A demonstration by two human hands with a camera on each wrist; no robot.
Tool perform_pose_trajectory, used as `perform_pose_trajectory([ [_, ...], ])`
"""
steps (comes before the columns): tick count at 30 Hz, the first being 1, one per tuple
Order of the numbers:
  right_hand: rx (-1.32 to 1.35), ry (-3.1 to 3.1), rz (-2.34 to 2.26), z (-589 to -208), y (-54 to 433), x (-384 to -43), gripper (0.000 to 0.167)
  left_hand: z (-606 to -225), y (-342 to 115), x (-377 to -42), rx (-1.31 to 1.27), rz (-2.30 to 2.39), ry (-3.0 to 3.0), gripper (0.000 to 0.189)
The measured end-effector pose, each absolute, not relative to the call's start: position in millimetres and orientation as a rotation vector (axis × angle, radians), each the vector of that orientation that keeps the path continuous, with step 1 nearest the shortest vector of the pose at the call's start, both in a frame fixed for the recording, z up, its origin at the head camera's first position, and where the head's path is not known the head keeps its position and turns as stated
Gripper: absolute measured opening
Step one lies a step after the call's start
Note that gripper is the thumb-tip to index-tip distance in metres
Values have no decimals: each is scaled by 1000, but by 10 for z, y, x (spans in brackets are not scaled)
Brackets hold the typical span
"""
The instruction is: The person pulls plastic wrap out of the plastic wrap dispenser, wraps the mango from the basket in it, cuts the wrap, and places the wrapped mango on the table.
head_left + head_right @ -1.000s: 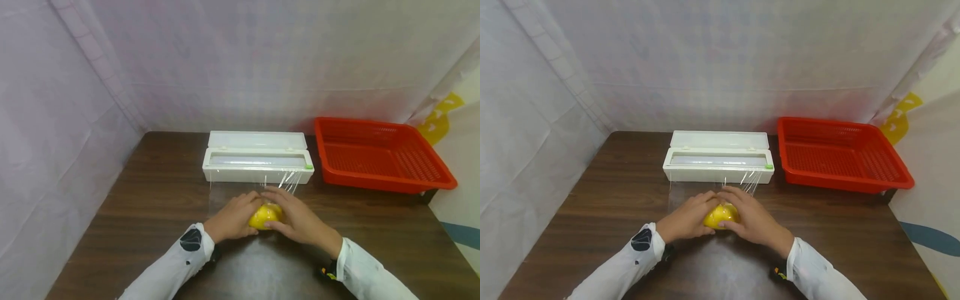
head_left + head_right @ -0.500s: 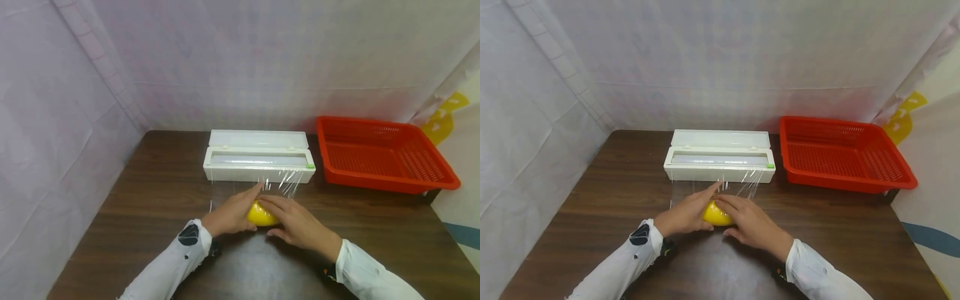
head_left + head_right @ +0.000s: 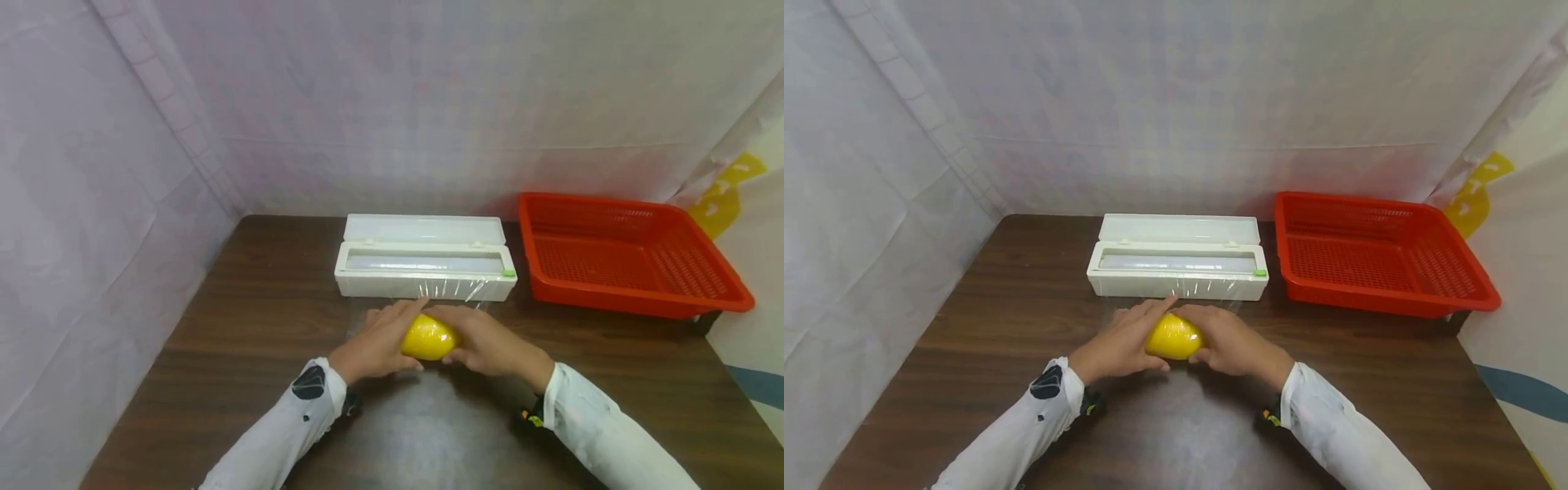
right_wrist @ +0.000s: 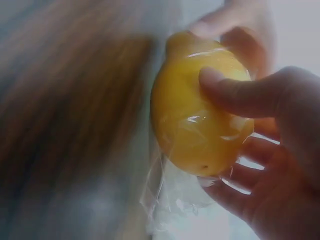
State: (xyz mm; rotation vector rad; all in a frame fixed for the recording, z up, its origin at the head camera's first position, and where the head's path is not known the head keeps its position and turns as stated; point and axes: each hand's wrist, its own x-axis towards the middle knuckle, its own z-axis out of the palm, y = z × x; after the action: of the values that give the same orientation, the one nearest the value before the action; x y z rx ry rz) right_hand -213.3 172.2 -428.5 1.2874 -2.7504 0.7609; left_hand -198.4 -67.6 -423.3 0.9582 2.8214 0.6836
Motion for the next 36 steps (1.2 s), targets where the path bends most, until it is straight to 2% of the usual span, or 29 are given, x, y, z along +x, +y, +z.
perform_pose_trajectory([
  [6,1252,-2846,954,-4126,1771,-2193,76,-4203,-644,-1938,990,580,2969,118],
  [16,1271,-2858,1019,-4078,1811,-2303,70,-4180,-652,-2029,1062,526,3091,86],
  [23,1253,-2801,927,-4094,1744,-2242,67,-4194,-685,-2096,998,510,3043,86],
  [30,1155,-2707,754,-4111,1705,-2143,81,-4217,-691,-2172,971,507,3027,86],
  [36,1124,-2543,501,-4201,1627,-2032,94,-4201,-730,-2259,1057,587,2992,83],
])
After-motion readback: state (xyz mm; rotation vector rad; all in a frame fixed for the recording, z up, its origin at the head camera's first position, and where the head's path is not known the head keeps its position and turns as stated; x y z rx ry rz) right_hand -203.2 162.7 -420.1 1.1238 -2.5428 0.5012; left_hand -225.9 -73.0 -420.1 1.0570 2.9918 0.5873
